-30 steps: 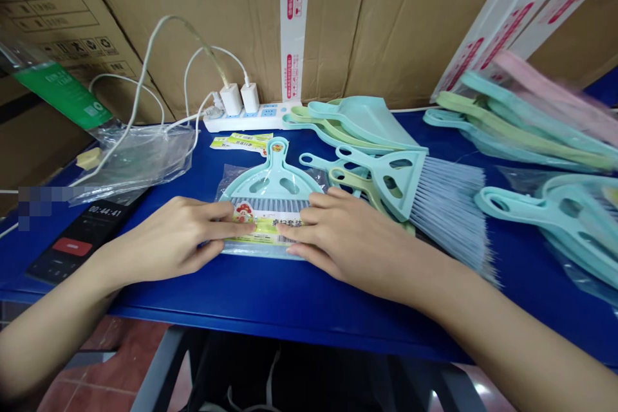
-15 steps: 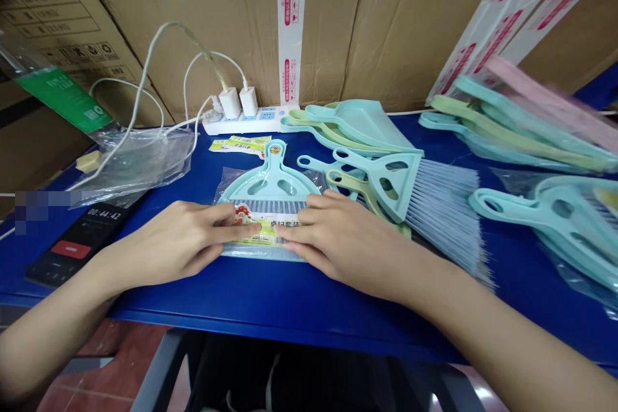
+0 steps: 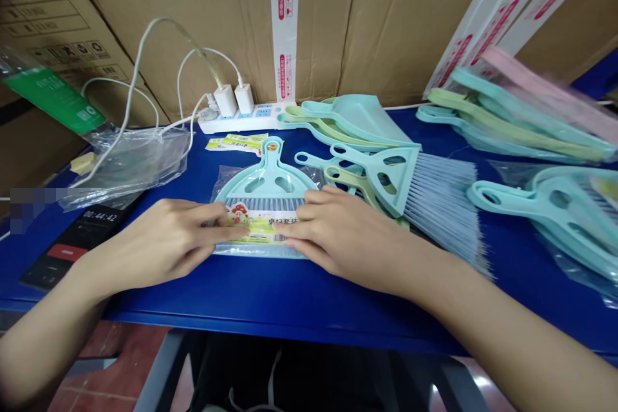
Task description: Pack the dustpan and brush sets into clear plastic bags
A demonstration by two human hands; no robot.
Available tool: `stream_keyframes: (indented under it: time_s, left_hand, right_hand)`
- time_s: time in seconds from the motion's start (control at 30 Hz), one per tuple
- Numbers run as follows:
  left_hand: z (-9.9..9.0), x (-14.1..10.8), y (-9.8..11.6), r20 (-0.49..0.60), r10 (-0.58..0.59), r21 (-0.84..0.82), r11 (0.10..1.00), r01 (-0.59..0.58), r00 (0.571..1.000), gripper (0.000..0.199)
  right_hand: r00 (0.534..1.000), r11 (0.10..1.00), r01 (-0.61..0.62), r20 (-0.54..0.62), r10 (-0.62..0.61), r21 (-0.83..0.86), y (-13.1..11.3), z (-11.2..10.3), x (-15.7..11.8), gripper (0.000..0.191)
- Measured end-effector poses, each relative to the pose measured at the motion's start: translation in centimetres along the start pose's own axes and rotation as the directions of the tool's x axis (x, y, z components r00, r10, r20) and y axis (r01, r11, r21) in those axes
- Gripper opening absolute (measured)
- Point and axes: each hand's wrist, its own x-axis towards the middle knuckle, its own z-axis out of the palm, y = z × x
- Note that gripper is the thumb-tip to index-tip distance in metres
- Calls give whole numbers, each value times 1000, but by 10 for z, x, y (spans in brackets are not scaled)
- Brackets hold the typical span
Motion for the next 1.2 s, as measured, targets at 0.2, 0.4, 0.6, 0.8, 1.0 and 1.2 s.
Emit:
stream_keyframes:
  time_s: [0.2,0.4,0.6,0.8,1.0,1.2]
  left_hand:
    - [5,6,3,65,-15,47,999,12,998,44]
    - [6,9,7,110,-41,17,999,39,993,43]
    - [1,2,-2,24,-74,11,997,74,997,43]
    - [-10,-4,-9,25,-158,-105,982,159,987,47]
    - [-14,-10,-14,125,-220,-163,957,239,968,49]
    - [-15,-10,-15,121,-262,-163,946,279,958,48]
  right_hand:
    - [1000,1000,11,-10,-11,-5,-2,1,1,37]
    - [1000,1000,17,-23,-17,2,-6,3,4,38]
    - [1000,1000,8,-12,-8,29,-2,-3,3,38]
    - [1000,997,0,6,-1,74,0,-8,1,36]
    - [1000,993,-3,21,1,118,1,-10,1,35]
    - [997,994,-56,55,51,94,1,-15,0,41]
